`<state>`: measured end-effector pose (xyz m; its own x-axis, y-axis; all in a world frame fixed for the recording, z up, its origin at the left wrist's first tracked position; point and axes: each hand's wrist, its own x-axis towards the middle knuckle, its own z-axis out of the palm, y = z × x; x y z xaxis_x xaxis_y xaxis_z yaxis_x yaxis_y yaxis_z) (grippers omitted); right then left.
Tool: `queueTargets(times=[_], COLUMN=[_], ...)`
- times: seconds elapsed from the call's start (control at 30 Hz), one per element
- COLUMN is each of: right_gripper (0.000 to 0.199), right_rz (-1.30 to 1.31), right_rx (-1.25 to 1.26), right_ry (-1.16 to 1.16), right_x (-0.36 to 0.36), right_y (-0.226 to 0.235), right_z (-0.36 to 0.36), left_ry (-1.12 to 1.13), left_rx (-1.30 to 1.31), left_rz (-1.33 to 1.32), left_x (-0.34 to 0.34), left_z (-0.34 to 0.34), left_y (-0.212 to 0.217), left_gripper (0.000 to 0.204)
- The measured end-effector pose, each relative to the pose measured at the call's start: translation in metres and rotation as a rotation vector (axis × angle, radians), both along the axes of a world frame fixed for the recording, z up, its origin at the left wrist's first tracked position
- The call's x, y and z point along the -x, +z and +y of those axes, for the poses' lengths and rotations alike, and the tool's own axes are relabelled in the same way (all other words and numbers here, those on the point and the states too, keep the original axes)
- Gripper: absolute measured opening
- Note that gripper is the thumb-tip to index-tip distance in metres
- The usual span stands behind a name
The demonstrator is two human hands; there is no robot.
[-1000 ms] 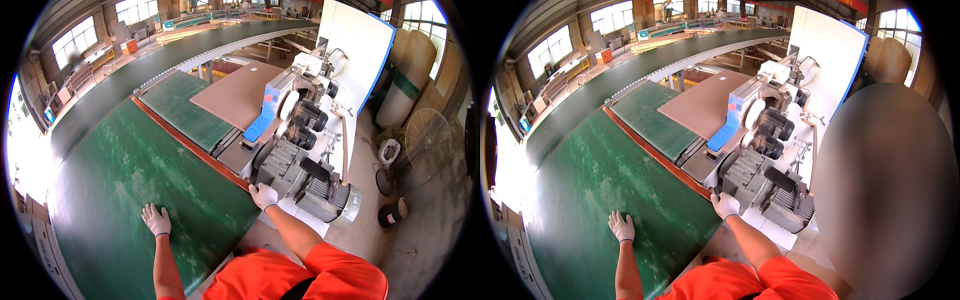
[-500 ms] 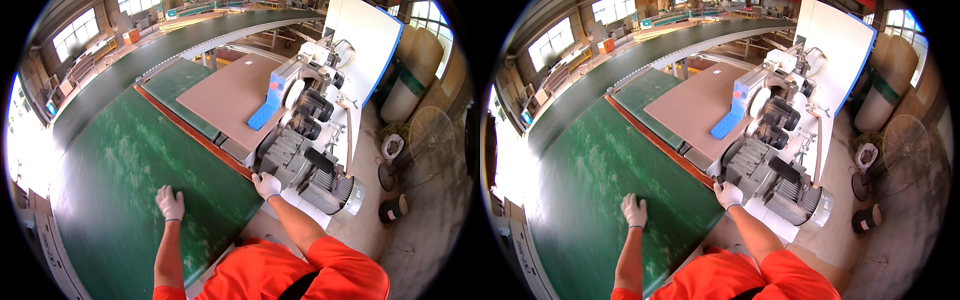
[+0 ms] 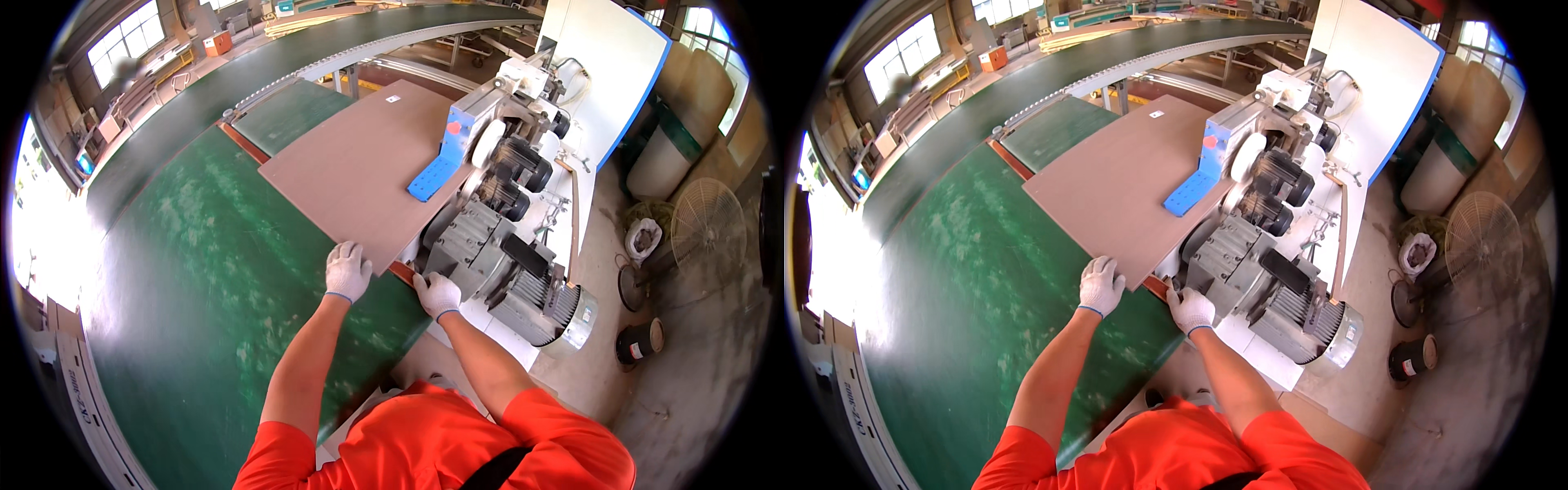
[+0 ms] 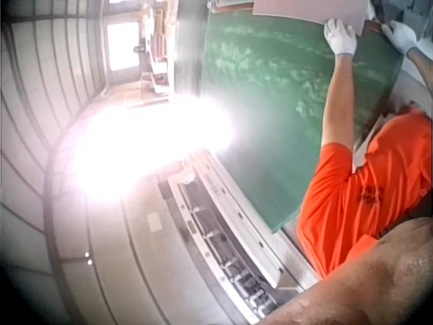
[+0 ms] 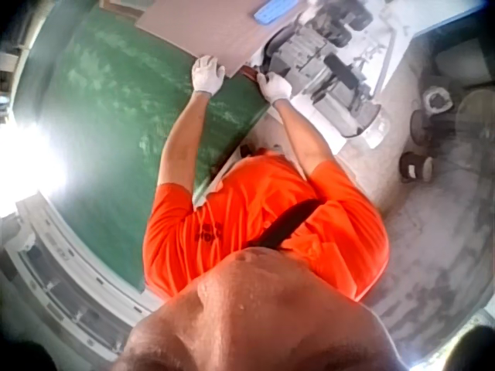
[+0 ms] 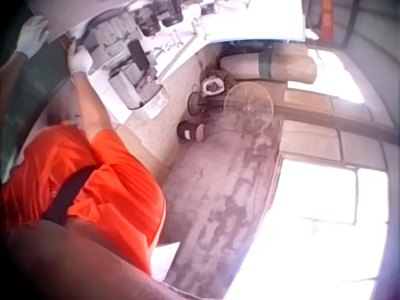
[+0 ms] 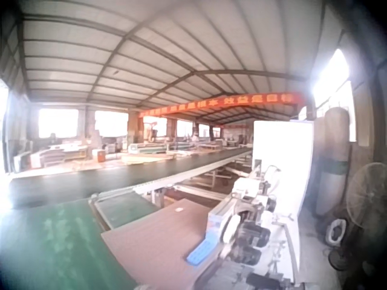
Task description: The person picks up rectangular wood panels from a stack and places them onto a conveyor belt to feed an edge banding machine. After the panels are processed, the person collects them and stacks them. The person also uses a screwdriver to adjust a component on the machine.
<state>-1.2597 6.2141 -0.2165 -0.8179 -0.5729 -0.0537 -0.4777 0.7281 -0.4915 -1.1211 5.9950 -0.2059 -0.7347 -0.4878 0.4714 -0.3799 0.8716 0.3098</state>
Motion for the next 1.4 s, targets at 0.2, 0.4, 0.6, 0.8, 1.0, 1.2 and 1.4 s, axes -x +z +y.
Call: queueTargets(times=[0.2, 0.4, 0.6, 0.8, 1.0, 1.2, 1.4], right_gripper=[0.059, 0.059, 0.058, 0.059, 0.056, 0.057, 0.05], right_rz=[0.06, 0.049, 0.067, 0.079, 0.076, 0.058, 0.009], right_rx=[0.005, 0.003, 0.042, 0.167, 0.093, 0.101, 0.096], right_ry=[0.001, 0.002, 0.002, -0.014, 0.008, 0.029, 0.048], right_x=[0.004, 0.005, 0.007, 0.003, 0.007, 0.006, 0.006], right_y=[-0.013, -0.014, -0.02, -0.022, -0.026, -0.024, -0.018], right_z=[0.0, 0.001, 0.001, -0.001, 0.0, 0.0, -0.003], left_ry=[0.108, 0.201, 0.275, 0.399, 0.503, 0.491, 0.623], left_rx=[0.057, 0.033, 0.121, 0.104, -0.008, 0.001, 0.03], left_rz=[0.022, 0.035, 0.132, 0.196, 0.189, 0.177, 0.175], left_x=[-0.036, -0.087, -0.137, -0.187, -0.246, -0.298, -0.349], left_z=[0.002, 0.012, 0.018, 0.031, 0.038, 0.048, 0.05], left_y=[-0.005, -0.001, -0.01, -0.011, -0.02, -0.006, -0.012], left_gripper=[0.027, 0.021, 0.015, 0.016, 0.023, 0.012, 0.006])
